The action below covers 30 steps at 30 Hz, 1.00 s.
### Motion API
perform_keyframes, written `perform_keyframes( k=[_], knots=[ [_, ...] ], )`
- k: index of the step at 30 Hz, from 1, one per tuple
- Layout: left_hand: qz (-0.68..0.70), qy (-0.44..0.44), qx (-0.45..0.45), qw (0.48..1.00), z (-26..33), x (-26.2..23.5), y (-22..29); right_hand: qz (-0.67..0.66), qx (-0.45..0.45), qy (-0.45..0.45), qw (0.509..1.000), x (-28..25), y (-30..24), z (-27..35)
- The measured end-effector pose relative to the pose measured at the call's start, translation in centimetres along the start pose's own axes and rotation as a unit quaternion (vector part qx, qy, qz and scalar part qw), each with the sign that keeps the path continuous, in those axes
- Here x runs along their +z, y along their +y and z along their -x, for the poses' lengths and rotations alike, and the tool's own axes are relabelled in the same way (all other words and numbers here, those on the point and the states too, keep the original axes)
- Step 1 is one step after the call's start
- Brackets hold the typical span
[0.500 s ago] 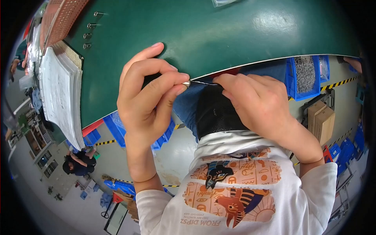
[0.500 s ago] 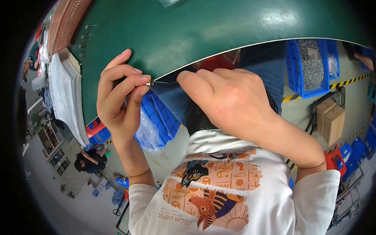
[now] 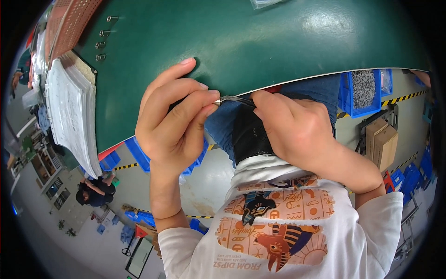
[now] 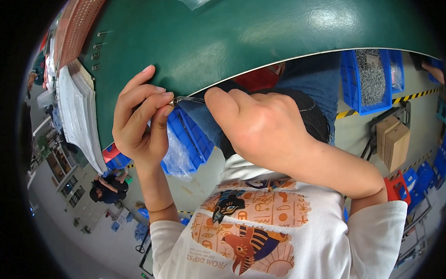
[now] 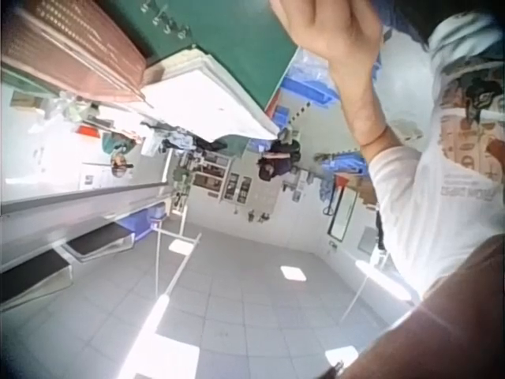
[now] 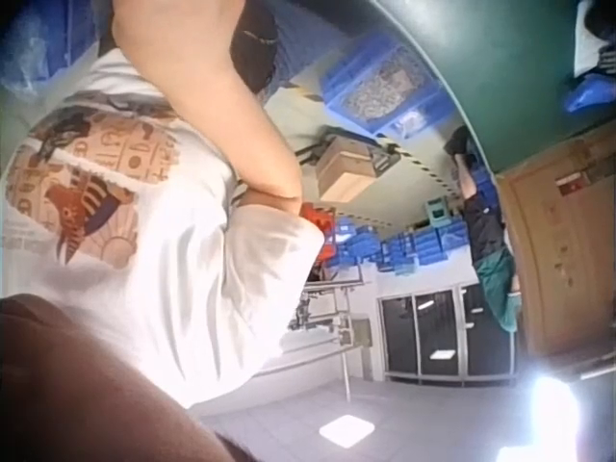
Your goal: Using a utility knife to clean or deburr the interior of small metal hardware components.
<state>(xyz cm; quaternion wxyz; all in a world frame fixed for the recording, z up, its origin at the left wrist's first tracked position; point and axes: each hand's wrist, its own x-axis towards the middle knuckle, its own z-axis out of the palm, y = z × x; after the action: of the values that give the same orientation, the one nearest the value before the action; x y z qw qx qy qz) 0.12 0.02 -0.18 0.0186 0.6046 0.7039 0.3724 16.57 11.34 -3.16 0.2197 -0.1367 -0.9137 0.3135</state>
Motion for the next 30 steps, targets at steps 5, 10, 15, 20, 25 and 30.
perform_keyframes(
  k=[5,10,15,20,25,30],
  knots=[
    [-0.002,0.016,-0.004,1.000,0.3,0.3,0.2,-0.088,0.088,-0.069,0.990,-0.5,-1.1,-0.2],
    [-0.009,0.017,0.002,1.000,0.5,0.3,0.1,-0.201,0.146,-0.089,0.964,-0.3,-1.5,0.0],
    [-0.018,0.021,0.001,1.000,0.8,0.4,0.1,-0.353,0.236,-0.154,0.892,-0.8,-2.0,-0.4],
    [-0.030,0.036,0.016,0.999,0.8,0.5,0.0,-0.512,0.343,-0.153,0.772,-0.8,-2.7,-0.5],
    [-0.041,0.039,0.023,0.998,1.0,0.6,-0.1,-0.569,0.349,-0.200,0.717,-2.1,-2.2,-1.0],
    [-0.045,0.033,0.025,0.998,0.8,0.5,-0.1,-0.174,0.107,-0.093,0.975,-2.0,-1.1,-0.5]
  ],
)
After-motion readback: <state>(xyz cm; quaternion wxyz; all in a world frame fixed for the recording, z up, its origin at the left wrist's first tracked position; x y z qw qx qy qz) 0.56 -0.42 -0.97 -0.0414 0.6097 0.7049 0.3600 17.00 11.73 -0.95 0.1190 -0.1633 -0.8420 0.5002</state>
